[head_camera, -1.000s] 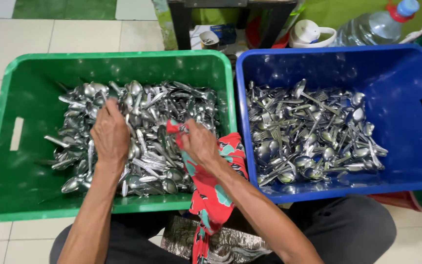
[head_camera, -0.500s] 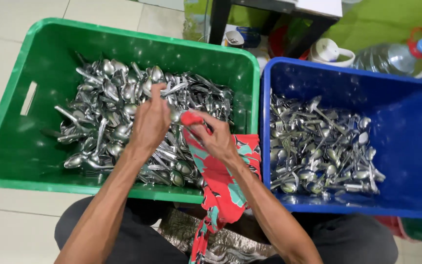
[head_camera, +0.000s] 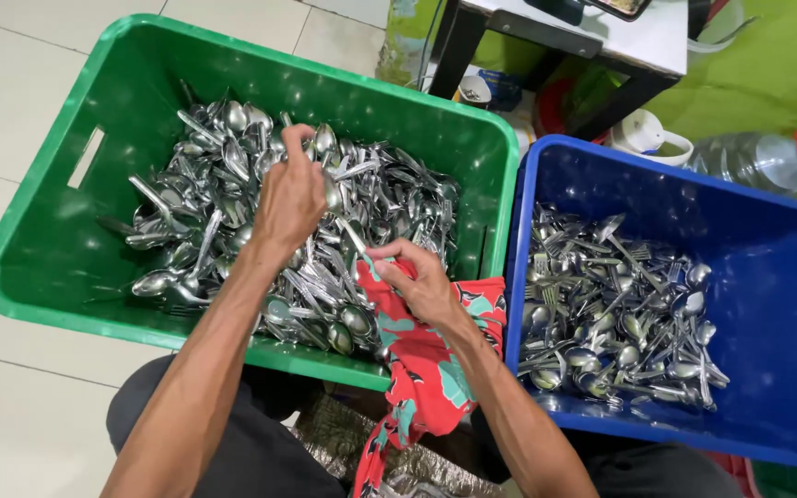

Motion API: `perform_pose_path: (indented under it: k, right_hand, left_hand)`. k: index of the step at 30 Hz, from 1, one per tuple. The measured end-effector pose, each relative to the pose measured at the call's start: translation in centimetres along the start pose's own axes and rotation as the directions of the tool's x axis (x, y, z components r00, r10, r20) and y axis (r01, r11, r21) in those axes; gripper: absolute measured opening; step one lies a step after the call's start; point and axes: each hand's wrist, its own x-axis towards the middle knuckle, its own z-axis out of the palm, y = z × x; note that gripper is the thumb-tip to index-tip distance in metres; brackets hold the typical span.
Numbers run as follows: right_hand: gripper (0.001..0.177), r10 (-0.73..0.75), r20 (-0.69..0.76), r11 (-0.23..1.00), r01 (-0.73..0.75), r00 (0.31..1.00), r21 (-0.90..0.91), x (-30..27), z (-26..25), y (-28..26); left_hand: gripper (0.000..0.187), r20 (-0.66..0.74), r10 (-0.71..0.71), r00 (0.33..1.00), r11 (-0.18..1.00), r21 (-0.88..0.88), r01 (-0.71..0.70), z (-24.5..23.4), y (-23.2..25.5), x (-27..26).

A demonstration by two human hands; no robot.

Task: Wiping metal spoons with a cloth and moving them from one bin to another.

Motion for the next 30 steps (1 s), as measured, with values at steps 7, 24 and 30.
perform_pose_path:
  k: [7,24,30]
  right_hand:
    - [0.024,0.027,-0.127,0.999,-0.025,0.992,0.022,0.3,-0.8,2.1]
    - [0.023,-0.271,-0.358,0.92,0.13,0.893,-0.37,3.5,-2.7,-3.4]
    - [0.003,-0.491,0.051,0.525,0.342,0.87,-0.78,3.5,0.6,-1.9]
  left_hand:
    - [0.053,0.206,-0.361,0.909,0.879,-0.252,0.406,1.6,3.0,-2.9]
    - [0.041,0.389,-0.339,0.856,0.867,-0.225,0.446,2.1,2.2,-6.8]
    - [0.042,0.388,-0.281,0.878,0.923,-0.142,0.358,4.7,0.4,-6.7]
